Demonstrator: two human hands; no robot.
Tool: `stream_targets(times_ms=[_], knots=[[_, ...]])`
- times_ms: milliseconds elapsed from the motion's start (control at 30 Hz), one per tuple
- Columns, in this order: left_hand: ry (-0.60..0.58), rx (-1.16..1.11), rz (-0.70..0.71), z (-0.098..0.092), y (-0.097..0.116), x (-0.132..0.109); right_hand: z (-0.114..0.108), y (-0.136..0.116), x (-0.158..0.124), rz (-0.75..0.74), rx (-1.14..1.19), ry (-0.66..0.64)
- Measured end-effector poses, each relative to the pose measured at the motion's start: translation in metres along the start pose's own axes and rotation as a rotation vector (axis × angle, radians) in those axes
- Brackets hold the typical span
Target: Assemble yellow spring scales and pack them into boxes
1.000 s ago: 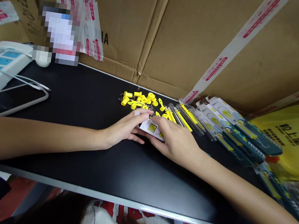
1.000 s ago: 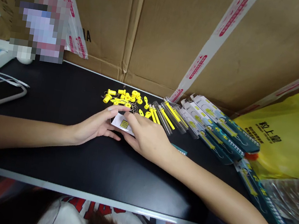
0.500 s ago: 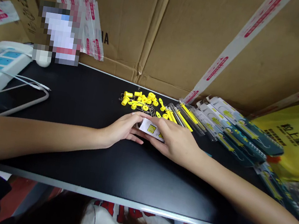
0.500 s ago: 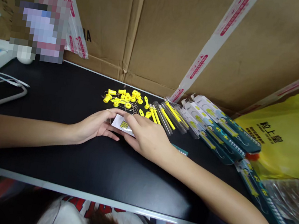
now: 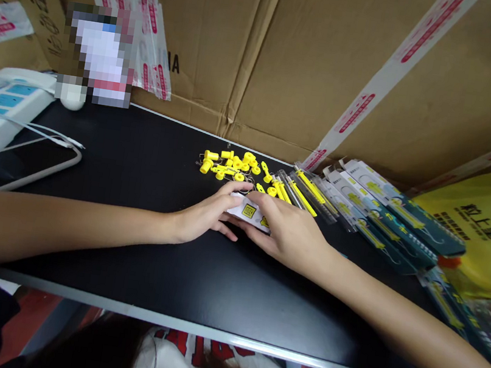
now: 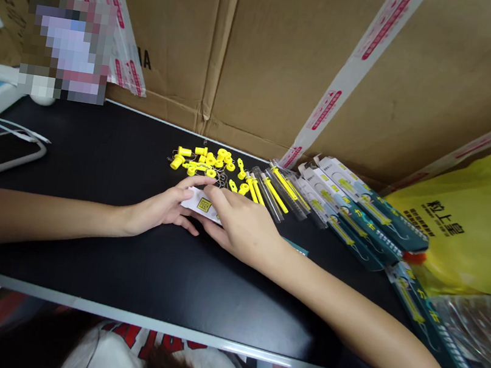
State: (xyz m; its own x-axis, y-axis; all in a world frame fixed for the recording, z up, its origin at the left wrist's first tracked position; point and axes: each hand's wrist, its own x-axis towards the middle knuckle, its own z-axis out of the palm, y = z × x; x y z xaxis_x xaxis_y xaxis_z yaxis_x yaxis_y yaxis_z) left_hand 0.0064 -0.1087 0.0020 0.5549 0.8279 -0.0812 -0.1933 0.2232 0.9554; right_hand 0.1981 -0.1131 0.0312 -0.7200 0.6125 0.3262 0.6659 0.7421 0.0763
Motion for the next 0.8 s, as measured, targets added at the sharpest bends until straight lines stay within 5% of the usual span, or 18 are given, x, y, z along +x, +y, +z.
stream_targets(times_ms=[167, 567, 800], knots=[[-0.049, 0.13, 0.104, -0.007, 0.002, 0.002, -0.003, 0.005, 0.001, 0.026, 0.024, -0.01], [-0.088, 0.31, 0.107, -0.008, 0.006, -0.002, -0.003, 0.005, -0.001, -0.014, 0.026, -0.013], [0.047, 0.692, 0.273, -0.006, 0.009, -0.01, -0.003, 0.002, -0.002, -0.052, 0.014, -0.03]])
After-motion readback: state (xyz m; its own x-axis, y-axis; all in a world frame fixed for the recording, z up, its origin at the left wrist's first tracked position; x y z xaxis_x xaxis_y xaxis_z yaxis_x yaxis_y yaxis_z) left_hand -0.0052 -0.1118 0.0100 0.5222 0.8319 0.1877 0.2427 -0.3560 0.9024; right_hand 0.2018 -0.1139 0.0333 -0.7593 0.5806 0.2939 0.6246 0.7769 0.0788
